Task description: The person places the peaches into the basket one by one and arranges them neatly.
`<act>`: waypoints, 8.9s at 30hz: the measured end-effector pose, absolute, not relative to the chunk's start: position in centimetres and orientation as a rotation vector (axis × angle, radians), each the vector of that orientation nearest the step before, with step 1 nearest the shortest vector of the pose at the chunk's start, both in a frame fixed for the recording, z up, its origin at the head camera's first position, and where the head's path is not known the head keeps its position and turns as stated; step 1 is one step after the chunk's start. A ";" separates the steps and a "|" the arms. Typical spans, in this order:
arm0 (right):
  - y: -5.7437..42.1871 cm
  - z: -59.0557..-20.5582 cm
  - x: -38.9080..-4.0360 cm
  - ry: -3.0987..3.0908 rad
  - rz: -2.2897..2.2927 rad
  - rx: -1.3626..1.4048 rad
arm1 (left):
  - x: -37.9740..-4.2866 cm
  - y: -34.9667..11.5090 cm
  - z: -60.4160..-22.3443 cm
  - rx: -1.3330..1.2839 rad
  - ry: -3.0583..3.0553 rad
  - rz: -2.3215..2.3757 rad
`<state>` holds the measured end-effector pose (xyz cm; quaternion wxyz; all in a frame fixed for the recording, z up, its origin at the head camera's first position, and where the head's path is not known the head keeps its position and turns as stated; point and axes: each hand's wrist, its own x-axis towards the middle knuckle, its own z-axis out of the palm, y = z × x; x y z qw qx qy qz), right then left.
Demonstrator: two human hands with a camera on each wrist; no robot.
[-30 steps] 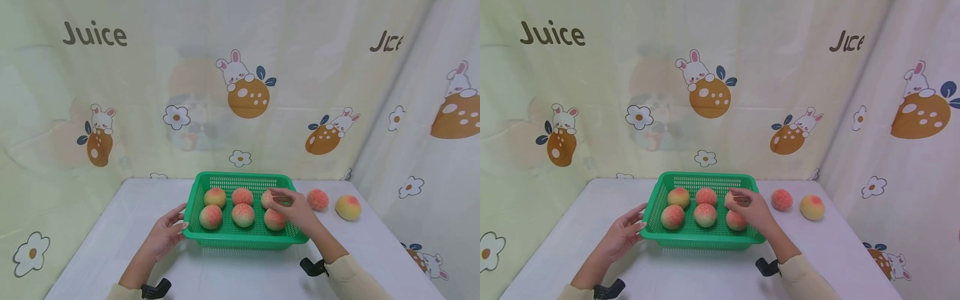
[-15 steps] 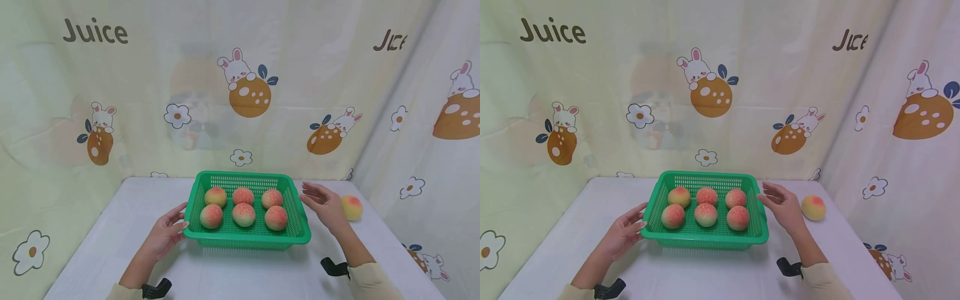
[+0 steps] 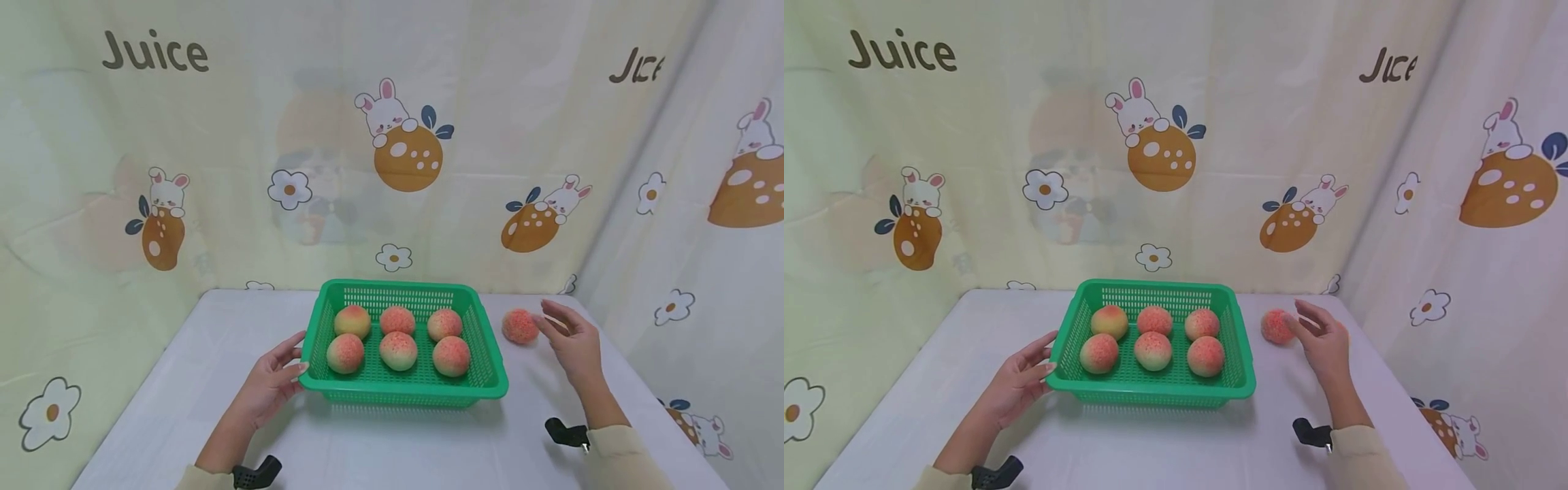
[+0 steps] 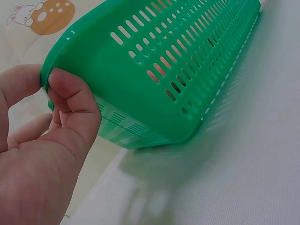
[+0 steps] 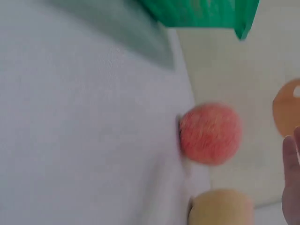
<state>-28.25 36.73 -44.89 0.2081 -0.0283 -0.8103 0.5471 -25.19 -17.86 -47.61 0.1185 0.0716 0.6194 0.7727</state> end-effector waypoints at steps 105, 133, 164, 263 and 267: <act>39.8 -48.9 -26.9 -2.382 1.314 -0.658 | -25.3 -17.8 -47.7 0.200 1.817 2.258; 34.4 -43.2 -23.2 -2.445 1.391 -0.133 | -25.3 -17.9 -47.6 0.191 1.830 2.248; 29.1 -41.1 -22.6 -2.498 1.562 0.197 | -25.1 -17.8 -47.7 0.160 1.843 2.240; 15.0 -42.8 -27.9 -2.793 1.595 0.709 | -25.0 -17.9 -47.5 0.189 1.819 2.239; 14.6 -43.0 -28.1 -2.803 1.558 0.778 | -25.0 -17.9 -47.5 0.186 1.815 2.243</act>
